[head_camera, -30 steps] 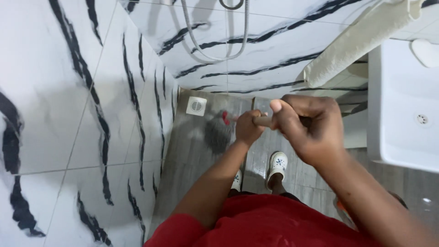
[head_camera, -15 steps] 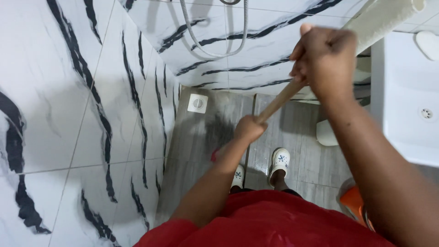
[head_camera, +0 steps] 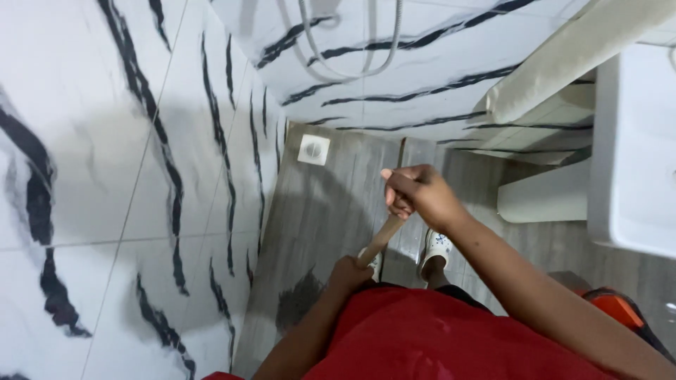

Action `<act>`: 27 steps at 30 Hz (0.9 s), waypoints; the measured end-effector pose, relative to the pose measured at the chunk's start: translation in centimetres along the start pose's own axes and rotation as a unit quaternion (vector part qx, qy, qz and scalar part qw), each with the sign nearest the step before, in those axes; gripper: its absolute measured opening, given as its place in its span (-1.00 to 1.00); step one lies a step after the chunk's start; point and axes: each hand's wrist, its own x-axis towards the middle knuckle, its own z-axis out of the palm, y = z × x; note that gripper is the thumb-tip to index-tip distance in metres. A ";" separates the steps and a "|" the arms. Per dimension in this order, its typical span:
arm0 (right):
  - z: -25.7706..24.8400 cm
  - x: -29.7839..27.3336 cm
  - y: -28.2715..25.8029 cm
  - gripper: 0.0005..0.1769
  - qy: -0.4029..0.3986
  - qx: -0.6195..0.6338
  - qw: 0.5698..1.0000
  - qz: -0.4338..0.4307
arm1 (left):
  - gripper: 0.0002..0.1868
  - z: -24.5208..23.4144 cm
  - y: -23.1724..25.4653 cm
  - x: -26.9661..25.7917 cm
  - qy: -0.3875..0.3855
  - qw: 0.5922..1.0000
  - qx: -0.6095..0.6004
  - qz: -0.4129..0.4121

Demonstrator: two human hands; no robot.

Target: The person mops the bathroom floor, using a mop and bucket, dipping the mop into the bucket and then scrubbing the tiles around the sink and toilet area.

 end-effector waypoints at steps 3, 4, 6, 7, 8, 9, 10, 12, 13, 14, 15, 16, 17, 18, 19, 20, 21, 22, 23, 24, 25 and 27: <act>0.2 -1.2 -3.5 -0.49 -0.022 -0.035 0.999 -0.031 | -0.58 -1.1 5.4 -1.1 0.126 0.991 0.024 0.024; 0.2 -1.9 -5.0 -0.49 -0.021 -0.048 0.998 -0.042 | -0.62 -2.3 7.4 -1.5 0.127 0.991 -0.019 0.031; 0.2 -3.3 -7.7 -0.48 -0.023 -0.094 0.992 -0.078 | -0.69 -4.4 11.9 -1.7 0.124 0.985 -0.106 0.048; 0.1 -4.1 -9.0 -0.47 -0.022 -0.119 0.988 -0.095 | -0.68 -5.2 14.3 -1.2 0.150 0.983 -0.087 0.068; 0.1 -4.8 -10.0 -0.48 -0.022 -0.134 0.984 -0.115 | -0.67 -5.7 16.3 -1.3 0.175 0.979 -0.068 0.084; 0.1 -5.5 -10.9 -0.49 -0.022 -0.150 0.979 -0.134 | -0.64 -6.2 18.0 -1.3 0.201 0.973 -0.048 0.100; 0.1 -6.1 -11.6 -0.50 -0.024 -0.166 0.974 -0.154 | -0.69 -6.9 19.4 -1.2 0.180 0.976 -0.071 0.099; 0.2 -7.2 -12.5 -0.54 -0.050 -0.217 0.952 -0.210 | -0.77 -7.8 21.8 -0.8 0.140 0.979 -0.116 0.095; 0.2 -7.8 -12.9 -0.55 -0.063 -0.242 0.939 -0.238 | -0.75 -8.0 22.8 -0.3 0.145 0.974 -0.129 0.118; 0.2 -8.5 -13.1 -0.58 -0.074 -0.248 0.929 -0.265 | -0.73 -7.9 23.4 0.2 0.150 0.968 -0.143 0.140; 0.3 -9.1 -13.1 -0.61 -0.084 -0.254 0.918 -0.291 | -0.71 -7.5 23.6 0.9 0.154 0.962 -0.156 0.161; 0.4 -9.5 -13.0 -0.64 -0.094 -0.262 0.906 -0.319 | -0.69 -7.1 23.8 2.1 0.203 0.940 -0.145 0.232; 0.5 -9.8 -12.8 -0.66 -0.076 -0.279 0.896 -0.336 | -0.67 -6.5 23.8 3.7 0.249 0.911 -0.133 0.302; 0.6 -9.9 -12.4 -0.67 -0.059 -0.296 0.886 -0.353 | -0.65 -6.0 23.6 5.1 0.292 0.874 -0.120 0.368; 0.8 -10.0 -12.0 -0.68 -0.042 -0.312 0.874 -0.370 | -0.63 -5.4 23.6 6.7 0.264 0.877 -0.159 0.369; 1.2 -10.0 -11.2 -0.69 0.011 -0.306 0.883 -0.356 | -0.62 -5.0 23.5 8.2 0.234 0.878 -0.198 0.367; 1.8 -9.8 -10.3 -0.69 0.064 -0.299 0.889 -0.340 | -0.60 -4.6 23.4 9.3 0.204 0.877 -0.236 0.365; 2.0 -9.5 -9.7 -0.69 0.116 -0.293 0.891 -0.326 | -0.62 -4.3 23.5 10.1 0.180 0.878 -0.249 0.367; 1.8 -9.1 -9.3 -0.68 0.127 -0.281 0.884 -0.352 | -0.63 -4.0 23.7 10.7 0.156 0.878 -0.261 0.369; 1.7 -8.8 -9.0 -0.67 0.134 -0.265 0.877 -0.377 | -0.62 -4.1 23.8 11.0 0.133 0.879 -0.272 0.368; 1.5 -8.6 -8.8 -0.65 0.142 -0.248 0.870 -0.402 | -0.63 -4.3 24.1 11.3 0.134 0.895 -0.232 0.356; 0.8 -7.5 -9.0 -0.55 0.197 -0.265 0.873 -0.358 | -0.64 -4.8 24.8 11.7 0.133 0.923 -0.149 0.330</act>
